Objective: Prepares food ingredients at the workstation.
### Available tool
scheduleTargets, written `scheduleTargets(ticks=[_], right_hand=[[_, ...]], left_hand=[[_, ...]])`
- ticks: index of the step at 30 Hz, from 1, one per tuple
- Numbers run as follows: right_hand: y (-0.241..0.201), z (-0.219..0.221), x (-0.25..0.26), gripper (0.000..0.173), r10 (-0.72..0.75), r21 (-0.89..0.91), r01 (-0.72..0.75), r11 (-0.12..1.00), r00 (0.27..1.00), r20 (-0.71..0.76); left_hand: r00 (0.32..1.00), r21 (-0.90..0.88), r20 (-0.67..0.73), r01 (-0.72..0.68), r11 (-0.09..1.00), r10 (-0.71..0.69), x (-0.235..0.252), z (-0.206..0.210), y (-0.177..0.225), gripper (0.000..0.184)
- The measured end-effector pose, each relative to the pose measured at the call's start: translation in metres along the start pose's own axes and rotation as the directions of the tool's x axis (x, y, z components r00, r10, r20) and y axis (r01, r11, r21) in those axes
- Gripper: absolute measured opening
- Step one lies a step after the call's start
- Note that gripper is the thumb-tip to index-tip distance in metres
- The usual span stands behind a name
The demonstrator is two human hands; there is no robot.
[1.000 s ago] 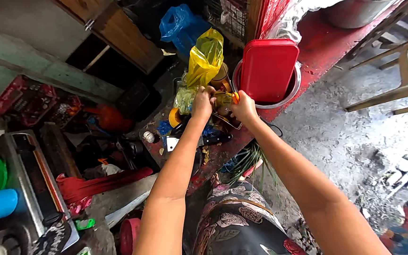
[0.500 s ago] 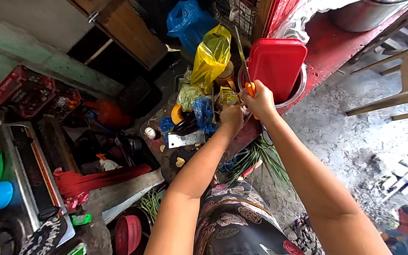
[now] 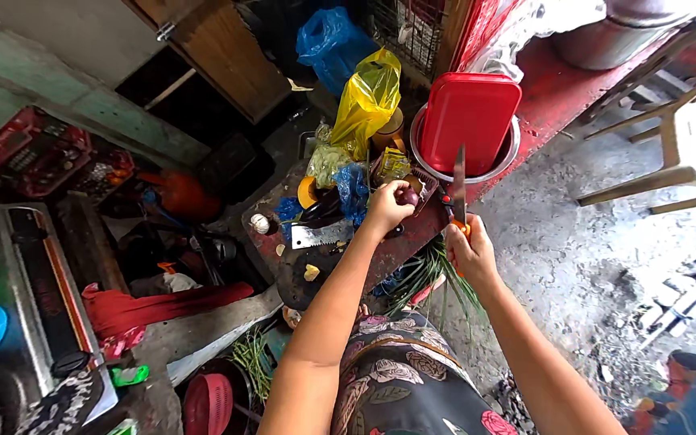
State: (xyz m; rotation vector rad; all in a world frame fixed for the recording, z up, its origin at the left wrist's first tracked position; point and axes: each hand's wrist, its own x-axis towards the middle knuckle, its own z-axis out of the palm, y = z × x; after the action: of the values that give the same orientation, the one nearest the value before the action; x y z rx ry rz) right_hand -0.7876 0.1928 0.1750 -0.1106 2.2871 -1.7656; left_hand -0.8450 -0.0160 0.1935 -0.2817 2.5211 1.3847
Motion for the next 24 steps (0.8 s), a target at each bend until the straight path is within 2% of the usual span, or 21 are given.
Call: scheduleTargets(ticks=[3,5,7,9,11,13,16,19,21,23,24], right_hand=[[0.007,0.015,-0.016,0.054,-0.019,0.066,0.015,0.998,0.998,0.057],[0.006,0.03,-0.028,0.054,-0.022,0.089,0.011,0.996,0.992,0.121],[0.004,0.048,-0.043,0.053,0.0,0.049,-0.011,0.999,0.975,0.22],[-0.001,0.068,-0.06,0.05,0.068,-0.062,-0.051,0.997,0.944,0.323],[-0.006,0.088,-0.075,0.045,0.154,-0.174,-0.088,0.981,0.897,0.415],[-0.007,0.107,-0.084,0.041,0.214,-0.245,-0.104,0.964,0.851,0.479],[-0.005,0.13,-0.087,0.041,0.263,-0.333,-0.103,0.937,0.836,0.482],[-0.006,0.139,-0.085,0.051,0.306,-0.451,-0.106,0.886,0.866,0.396],[-0.01,0.137,-0.08,0.053,0.348,-0.522,-0.142,0.841,0.881,0.321],[-0.013,0.134,-0.074,0.052,0.364,-0.557,-0.18,0.811,0.9,0.239],[-0.013,0.132,-0.07,0.049,0.349,-0.579,-0.179,0.796,0.916,0.197]], left_hand=[[0.999,-0.406,0.021,0.05,0.913,-0.046,-0.033,-0.014,-0.02,0.054],[0.993,-0.553,0.048,0.116,0.825,-0.107,-0.065,-0.025,-0.031,0.055],[0.99,-0.582,-0.003,0.113,0.805,-0.141,-0.094,-0.035,-0.05,0.05],[0.977,-0.514,-0.141,0.064,0.855,-0.157,-0.121,-0.046,-0.075,0.047],[0.944,-0.46,-0.274,0.038,0.887,-0.183,-0.147,-0.063,-0.104,0.046],[0.896,-0.502,-0.369,0.031,0.864,-0.247,-0.171,-0.083,-0.129,0.047],[0.837,-0.739,-0.385,-0.028,0.673,-0.389,-0.198,-0.105,-0.15,0.044],[0.833,-0.869,-0.302,-0.041,0.492,-0.463,-0.213,-0.111,-0.163,0.033],[0.837,-0.858,-0.281,0.0,0.514,-0.469,-0.215,-0.105,-0.167,0.016],[0.843,-0.752,-0.325,0.044,0.658,-0.428,-0.209,-0.098,-0.169,0.004],[0.843,-0.651,-0.37,0.065,0.757,-0.39,-0.204,-0.096,-0.17,0.008]])
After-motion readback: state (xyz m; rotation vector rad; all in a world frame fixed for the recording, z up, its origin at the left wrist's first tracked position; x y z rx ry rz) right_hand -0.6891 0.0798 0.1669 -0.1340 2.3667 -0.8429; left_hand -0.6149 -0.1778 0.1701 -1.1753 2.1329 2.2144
